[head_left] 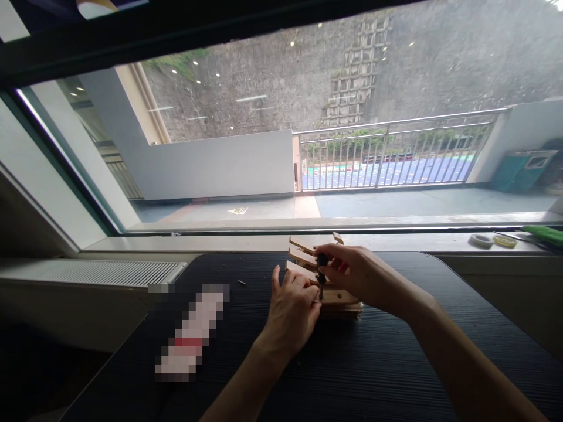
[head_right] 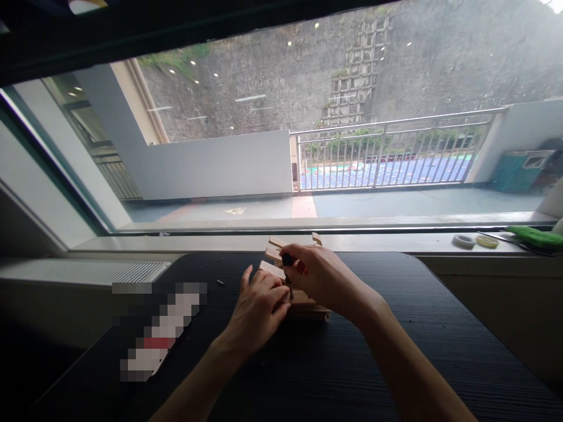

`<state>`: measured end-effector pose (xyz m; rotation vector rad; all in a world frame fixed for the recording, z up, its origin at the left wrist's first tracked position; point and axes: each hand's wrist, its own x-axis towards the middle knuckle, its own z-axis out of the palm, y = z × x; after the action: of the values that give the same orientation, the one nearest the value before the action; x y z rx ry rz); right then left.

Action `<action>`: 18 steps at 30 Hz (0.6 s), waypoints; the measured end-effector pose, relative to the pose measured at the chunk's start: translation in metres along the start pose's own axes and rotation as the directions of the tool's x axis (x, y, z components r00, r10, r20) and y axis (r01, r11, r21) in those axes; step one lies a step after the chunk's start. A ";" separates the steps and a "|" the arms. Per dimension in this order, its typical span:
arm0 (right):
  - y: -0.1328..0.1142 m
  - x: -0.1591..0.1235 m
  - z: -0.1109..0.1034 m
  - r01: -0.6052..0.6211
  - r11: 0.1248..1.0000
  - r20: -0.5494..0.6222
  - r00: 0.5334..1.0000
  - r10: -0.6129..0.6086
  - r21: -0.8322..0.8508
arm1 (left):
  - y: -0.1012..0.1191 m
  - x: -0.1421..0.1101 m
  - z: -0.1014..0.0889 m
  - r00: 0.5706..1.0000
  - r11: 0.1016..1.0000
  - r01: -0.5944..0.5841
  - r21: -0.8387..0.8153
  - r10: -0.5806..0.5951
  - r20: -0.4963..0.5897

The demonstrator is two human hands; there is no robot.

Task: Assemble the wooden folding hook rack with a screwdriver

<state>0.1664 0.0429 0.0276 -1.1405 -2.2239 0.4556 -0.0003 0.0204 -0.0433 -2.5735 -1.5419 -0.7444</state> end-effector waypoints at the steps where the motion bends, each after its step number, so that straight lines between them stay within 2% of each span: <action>1: 0.000 0.000 0.000 0.000 1.000 0.000 1.000 0.000 -0.002 | 0.000 0.000 0.000 1.000 1.000 0.000 0.000 0.000 -0.001; 11: 0.009 0.005 0.007 -0.008 0.986 -0.047 0.999 0.000 -0.164 | 0.001 -0.001 0.000 1.000 1.000 0.001 0.009 -0.001 0.002; 18: 0.006 0.002 0.006 -0.019 0.994 -0.027 0.999 0.017 -0.104 | 0.000 0.000 0.000 1.000 1.000 0.001 0.008 -0.001 0.002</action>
<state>0.1651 0.0473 0.0204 -1.2139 -2.2386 0.3336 0.0001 0.0206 -0.0436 -2.5687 -1.5435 -0.7346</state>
